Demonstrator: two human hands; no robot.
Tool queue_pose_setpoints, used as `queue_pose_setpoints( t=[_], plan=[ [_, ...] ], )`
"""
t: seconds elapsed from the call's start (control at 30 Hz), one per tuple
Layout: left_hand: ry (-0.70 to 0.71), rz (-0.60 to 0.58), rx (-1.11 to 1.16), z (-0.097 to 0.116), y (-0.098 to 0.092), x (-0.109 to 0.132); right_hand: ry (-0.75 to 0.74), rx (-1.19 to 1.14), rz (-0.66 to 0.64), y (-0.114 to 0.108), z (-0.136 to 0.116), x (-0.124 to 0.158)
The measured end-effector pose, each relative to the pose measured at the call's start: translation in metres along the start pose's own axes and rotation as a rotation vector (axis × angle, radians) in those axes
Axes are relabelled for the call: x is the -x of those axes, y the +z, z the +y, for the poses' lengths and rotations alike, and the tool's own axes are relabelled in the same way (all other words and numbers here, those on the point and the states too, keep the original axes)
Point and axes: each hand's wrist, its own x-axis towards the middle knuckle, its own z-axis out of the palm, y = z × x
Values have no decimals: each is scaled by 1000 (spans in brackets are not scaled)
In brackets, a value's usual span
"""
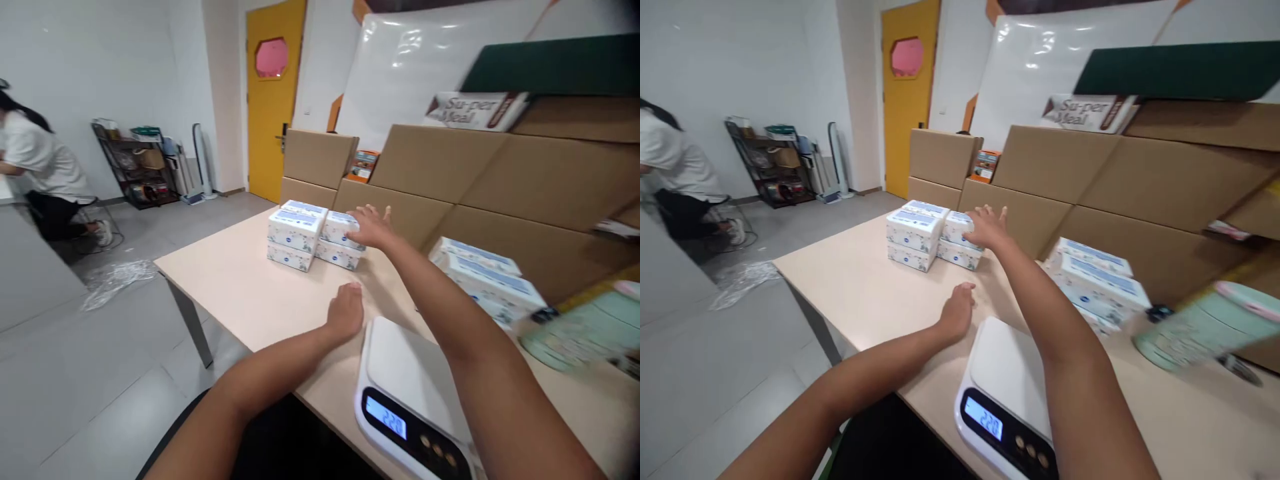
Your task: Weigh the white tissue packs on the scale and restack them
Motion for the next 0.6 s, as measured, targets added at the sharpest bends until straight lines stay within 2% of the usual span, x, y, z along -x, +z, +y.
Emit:
queue_pose_setpoints(
  t=[0.17, 0.27, 0.33, 0.4, 0.47, 0.53, 0.6],
  plan=[
    [-2, -28, -27, 5, -4, 7, 8, -64, -162, 33, 17, -52],
    [13, -28, 2, 1, -3, 5, -27, -87, -252, 51, 33, -67],
    [25, -15, 48, -3, -2, 2, -64, -74, -260, 56, 40, -68],
    [65, 25, 132, -9, -1, -1, -87, -64, -246, 53, 45, -65],
    [135, 112, 242, -15, -2, -6, -93, -61, -239, 44, 47, -58],
    [182, 237, 354, -21, -5, -13, -89, -52, -232, 28, 48, -48],
    [157, 351, 443, -27, -9, -21, -73, -53, -222, 7, 50, -30]
  ],
)
